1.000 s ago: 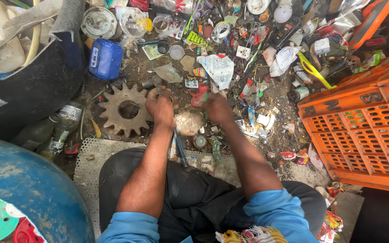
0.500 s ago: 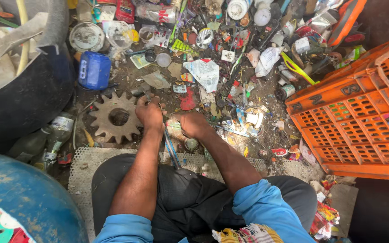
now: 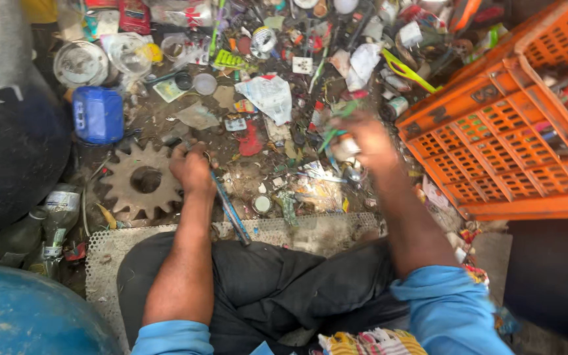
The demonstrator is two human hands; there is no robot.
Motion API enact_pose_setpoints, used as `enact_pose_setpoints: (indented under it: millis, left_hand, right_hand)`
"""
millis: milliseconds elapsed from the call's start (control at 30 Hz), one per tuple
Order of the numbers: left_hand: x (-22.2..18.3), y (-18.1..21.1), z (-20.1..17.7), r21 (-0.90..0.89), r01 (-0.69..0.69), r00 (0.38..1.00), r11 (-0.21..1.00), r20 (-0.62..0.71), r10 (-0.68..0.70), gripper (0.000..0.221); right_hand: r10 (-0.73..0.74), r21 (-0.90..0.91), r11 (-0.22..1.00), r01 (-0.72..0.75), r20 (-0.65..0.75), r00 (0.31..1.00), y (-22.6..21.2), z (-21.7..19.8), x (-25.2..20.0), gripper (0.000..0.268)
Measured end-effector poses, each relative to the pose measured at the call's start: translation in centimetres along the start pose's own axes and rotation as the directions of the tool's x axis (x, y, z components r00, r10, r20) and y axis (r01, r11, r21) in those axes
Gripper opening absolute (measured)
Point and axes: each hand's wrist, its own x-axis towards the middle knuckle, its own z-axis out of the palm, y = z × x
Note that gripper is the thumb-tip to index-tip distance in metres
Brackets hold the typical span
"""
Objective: The person sits on the ground and uses a hammer and other hand tools to break apart various electronic components and scrap metal items at a recycling site.
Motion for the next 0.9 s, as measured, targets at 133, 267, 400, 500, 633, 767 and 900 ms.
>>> enact_pose_setpoints:
  millis: [133,267,400,500,633,767,900]
  left_hand:
    - [0.3,-0.5,-0.5,0.115,0.117,0.978,0.986,0.160,-0.135,0.017]
    - [-2.1,1.2,0.7,0.159,0.474,0.800,0.866,0.333,-0.499,0.037]
    - [-4.1,2.2,0.9,0.190,0.520,0.743,0.833,0.381,-0.551,0.052]
    - [-4.0,0.4,-0.3,0.219,0.510,0.772,0.832,0.312,-0.555,0.036]
    - [-4.1,-3.5,-1.5,0.285,0.304,0.849,0.909,0.353,-0.394,0.016]
    - [-7.3,-5.6,0.0,0.387,0.082,0.917,0.918,0.331,-0.222,0.021]
    - [-11.1,-5.0,1.0,0.431,0.232,0.896,0.872,0.254,-0.365,0.009]
  right_hand:
    - [-0.047,0.127,0.991,0.043,0.029,0.998,0.1,-3.0,-4.0,0.024]
    - [0.119,0.061,0.991,-0.116,-0.054,0.991,3.8,0.3,-3.1,0.025]
    - [0.120,-0.005,0.993,-0.122,-0.126,0.985,4.8,4.2,-2.4,0.025]
    - [0.072,-0.068,0.994,-0.084,-0.173,0.982,6.0,4.0,-2.0,0.029]
    - [0.047,0.086,0.996,-0.029,-0.210,0.977,9.7,0.0,-0.1,0.027]
    - [-0.105,-0.451,0.891,-0.050,-0.312,0.944,13.4,-3.2,2.0,0.027]
    - [-0.157,-0.908,0.415,-0.058,-0.134,0.978,15.1,-1.5,3.1,0.027]
